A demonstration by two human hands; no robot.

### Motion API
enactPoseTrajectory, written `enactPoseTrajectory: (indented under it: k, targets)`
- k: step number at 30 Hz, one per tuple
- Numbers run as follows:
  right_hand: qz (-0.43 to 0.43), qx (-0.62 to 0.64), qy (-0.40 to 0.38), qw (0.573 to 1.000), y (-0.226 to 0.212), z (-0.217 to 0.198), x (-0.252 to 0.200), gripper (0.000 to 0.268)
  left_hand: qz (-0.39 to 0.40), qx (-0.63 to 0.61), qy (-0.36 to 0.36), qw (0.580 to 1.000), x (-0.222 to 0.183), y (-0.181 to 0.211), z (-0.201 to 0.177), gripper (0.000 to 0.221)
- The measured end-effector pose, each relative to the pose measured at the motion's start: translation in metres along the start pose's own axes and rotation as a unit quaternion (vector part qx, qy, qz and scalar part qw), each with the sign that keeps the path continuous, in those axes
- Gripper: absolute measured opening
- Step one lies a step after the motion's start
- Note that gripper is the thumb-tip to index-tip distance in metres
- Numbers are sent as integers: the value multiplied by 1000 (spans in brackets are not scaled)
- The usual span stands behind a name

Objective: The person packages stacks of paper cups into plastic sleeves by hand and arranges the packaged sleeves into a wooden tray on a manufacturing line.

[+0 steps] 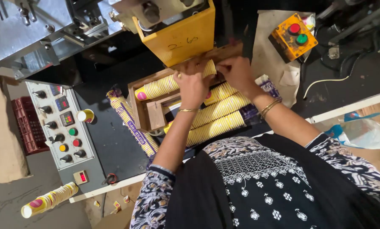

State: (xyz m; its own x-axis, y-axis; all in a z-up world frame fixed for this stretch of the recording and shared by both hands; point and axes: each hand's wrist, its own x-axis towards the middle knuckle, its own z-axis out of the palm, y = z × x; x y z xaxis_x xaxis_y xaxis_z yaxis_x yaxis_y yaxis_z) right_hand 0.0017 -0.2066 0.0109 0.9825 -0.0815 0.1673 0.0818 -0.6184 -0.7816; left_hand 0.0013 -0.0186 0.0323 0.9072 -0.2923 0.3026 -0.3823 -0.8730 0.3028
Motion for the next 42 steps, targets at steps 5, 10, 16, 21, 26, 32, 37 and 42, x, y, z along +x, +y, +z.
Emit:
enactPoseTrajectory:
  k: [5,10,16,21,26,32,37,42]
  targets:
    - [11,19,-9,1000,7,6,4,15,48,-50,55,996,7,6,4,50]
    - [-2,-52,76,996,-13,-42,-8,17,37,-30,79,996,5,7,-4,51]
    - [54,-201,75,975,-4,-81,-46,16,-40,-41,71,996,-31,-12,-25,44]
    - [38,-187,4,982,0,-56,-62,14,-103,-56,-3,993,-78,-19,-70,25]
    - [34,-252,-87,963,4,-45,-51,15,-155,-36,-46,986,-128,-44,-85,21]
    - [69,-156,-94,981,5,-42,-48,20,-118,-76,-1,990,-126,-28,-82,26]
    - [-15,-194,54,979,-15,-64,-51,14,-94,-74,5,993,-91,-3,-95,26]
    - [51,-97,86,990,9,-26,-23,15,-51,-81,12,995,-71,0,-69,31]
